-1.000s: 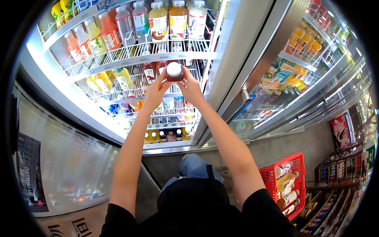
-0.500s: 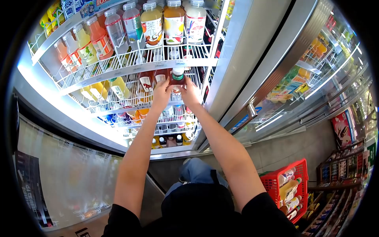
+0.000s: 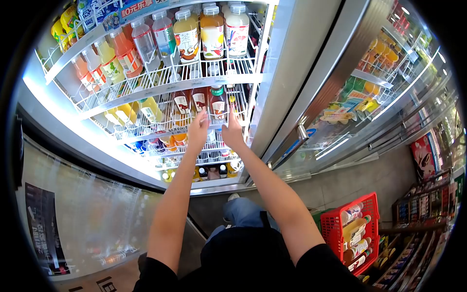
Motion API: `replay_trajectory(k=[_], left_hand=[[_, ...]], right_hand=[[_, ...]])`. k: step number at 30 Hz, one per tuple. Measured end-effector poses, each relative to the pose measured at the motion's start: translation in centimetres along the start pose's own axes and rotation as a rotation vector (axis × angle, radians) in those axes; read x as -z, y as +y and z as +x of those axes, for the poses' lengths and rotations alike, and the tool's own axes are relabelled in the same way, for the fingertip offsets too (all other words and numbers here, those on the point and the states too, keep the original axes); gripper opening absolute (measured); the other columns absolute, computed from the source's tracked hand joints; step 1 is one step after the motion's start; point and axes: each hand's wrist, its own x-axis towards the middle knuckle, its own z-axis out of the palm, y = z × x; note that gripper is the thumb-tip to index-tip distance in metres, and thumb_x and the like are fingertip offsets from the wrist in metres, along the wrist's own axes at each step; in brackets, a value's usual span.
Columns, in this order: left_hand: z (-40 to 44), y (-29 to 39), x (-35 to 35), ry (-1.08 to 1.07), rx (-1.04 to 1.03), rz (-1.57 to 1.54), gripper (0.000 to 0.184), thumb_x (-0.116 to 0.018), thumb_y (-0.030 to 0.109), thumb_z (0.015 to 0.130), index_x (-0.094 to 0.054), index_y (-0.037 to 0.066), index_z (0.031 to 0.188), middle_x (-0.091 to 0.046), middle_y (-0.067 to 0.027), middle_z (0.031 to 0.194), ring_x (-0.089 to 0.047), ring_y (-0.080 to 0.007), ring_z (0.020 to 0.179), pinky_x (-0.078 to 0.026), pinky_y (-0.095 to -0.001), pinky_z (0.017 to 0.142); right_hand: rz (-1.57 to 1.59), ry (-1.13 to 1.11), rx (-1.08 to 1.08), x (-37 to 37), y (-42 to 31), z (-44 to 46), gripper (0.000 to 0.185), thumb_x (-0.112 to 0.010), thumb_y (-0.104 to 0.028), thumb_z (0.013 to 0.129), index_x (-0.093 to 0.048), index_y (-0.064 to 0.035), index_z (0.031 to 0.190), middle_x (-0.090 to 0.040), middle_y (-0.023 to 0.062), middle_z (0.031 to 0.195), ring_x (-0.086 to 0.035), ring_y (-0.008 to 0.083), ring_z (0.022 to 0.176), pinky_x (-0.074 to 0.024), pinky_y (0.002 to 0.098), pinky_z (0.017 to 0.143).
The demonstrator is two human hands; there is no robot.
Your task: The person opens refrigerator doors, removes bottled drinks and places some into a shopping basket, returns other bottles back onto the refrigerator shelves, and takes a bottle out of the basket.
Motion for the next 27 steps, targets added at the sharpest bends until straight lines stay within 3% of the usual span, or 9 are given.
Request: replay_trajectory(k=[3, 4, 5, 7, 8, 15, 18, 22, 27], left_hand=[[-3.7, 1.7, 0.2, 0.028, 0.082, -0.124, 0.039, -0.051, 0.003, 0.093, -0.054, 0.002, 0.132, -0.065, -0.0183, 0.114, -0.068, -0.0236, 0.094, -0.052, -0.0332, 0.08], [-5.2, 2.2, 0.2, 0.038, 0.133, -0.171, 0.038, -0.049, 0.002, 0.094, -0.054, 0.003, 0.132, -0.065, -0.0169, 0.113, -0.068, -0.0212, 0.093, -0.052, -0.0316, 0.079], [-6.6, 2.6, 0.2, 0.03, 0.13, -0.172, 0.038, -0.049, 0.002, 0.094, -0.054, 0.003, 0.132, -0.065, -0.0169, 0.113, -0.068, -0.0212, 0.093, -0.052, -0.0316, 0.079], [-9.3, 3.5, 0.1, 0.049, 0.23, -0.299, 0.037, -0.045, 0.001, 0.095, -0.054, 0.004, 0.131, -0.066, -0.0144, 0.111, -0.067, -0.0188, 0.09, -0.052, -0.0303, 0.078], [-10.7, 3.9, 0.0, 0.054, 0.255, -0.365, 0.036, -0.044, 0.001, 0.096, -0.055, 0.003, 0.131, -0.065, -0.014, 0.112, -0.066, -0.0185, 0.091, -0.052, -0.0301, 0.08], [-16.7, 13.5, 0.2, -0.038, 0.211, -0.417, 0.033, -0.044, 0.002, 0.099, -0.053, -0.001, 0.131, -0.063, -0.0143, 0.116, -0.064, -0.0176, 0.096, -0.052, -0.0291, 0.086], [-18.6, 17.0, -0.4, -0.076, 0.174, -0.427, 0.032, -0.045, 0.003, 0.099, -0.054, 0.0, 0.13, -0.063, -0.0129, 0.115, -0.062, -0.0164, 0.097, -0.051, -0.0291, 0.087], [-21.6, 22.1, -2.6, -0.162, 0.12, -0.413, 0.031, -0.047, 0.005, 0.1, -0.055, 0.002, 0.129, -0.063, -0.0112, 0.113, -0.062, -0.0155, 0.095, -0.049, -0.0282, 0.087], [-25.5, 24.9, -8.9, -0.325, 0.104, -0.472, 0.028, -0.048, 0.01, 0.101, -0.056, 0.002, 0.127, -0.063, -0.0086, 0.11, -0.06, -0.0134, 0.092, -0.049, -0.0269, 0.085]], right_hand=[[-0.006, 0.0, 0.06, 0.5, -1.3, -3.6, 0.069, -0.059, -0.007, 0.086, -0.03, 0.0046, 0.147, -0.061, 0.0275, 0.118, -0.068, 0.0274, 0.087, -0.0522, 0.0366, 0.075], [0.174, -0.155, -0.15, 3.0, -4.6, -4.8, 0.068, -0.059, -0.005, 0.086, -0.031, 0.0062, 0.147, -0.058, 0.0279, 0.125, -0.066, 0.0266, 0.096, -0.052, 0.0358, 0.079], [0.163, -0.053, -0.041, 2.3, -4.0, -6.4, 0.064, -0.055, -0.002, 0.084, -0.034, 0.0092, 0.143, -0.056, 0.032, 0.126, -0.06, 0.038, 0.113, -0.049, 0.0393, 0.092], [0.326, -0.104, -0.071, 4.1, -5.4, -8.5, 0.063, -0.057, -0.003, 0.087, -0.035, 0.006, 0.145, -0.056, 0.0292, 0.128, -0.06, 0.0351, 0.115, -0.0501, 0.0375, 0.093], [0.397, -0.172, -0.169, 5.3, -6.2, -9.5, 0.063, -0.055, 0.002, 0.092, -0.03, -0.0015, 0.15, -0.051, 0.0204, 0.14, -0.055, 0.0259, 0.126, -0.0483, 0.0313, 0.096], [0.63, -0.091, -0.252, 15.2, -11.0, -15.1, 0.054, -0.052, 0.0, 0.096, -0.036, -0.0018, 0.147, -0.056, 0.018, 0.134, -0.058, 0.0233, 0.12, -0.0497, 0.031, 0.095], [0.826, 0.0, -0.271, 19.0, -12.0, -17.3, 0.042, -0.056, -0.01, 0.099, -0.047, 0.0007, 0.138, -0.061, 0.0143, 0.123, -0.061, 0.0205, 0.111, -0.0512, 0.03, 0.091], [0.892, 0.135, -0.286, 24.4, -11.2, -20.6, 0.034, -0.056, -0.017, 0.1, -0.054, 0.0002, 0.129, -0.065, 0.0121, 0.114, -0.063, 0.017, 0.101, -0.052, 0.0299, 0.084], [0.868, 0.339, -0.302, 32.1, -8.1, -25.5, 0.028, -0.055, -0.015, 0.1, -0.057, -0.001, 0.124, -0.066, 0.009, 0.105, -0.062, 0.0118, 0.092, -0.0509, 0.0268, 0.081]])
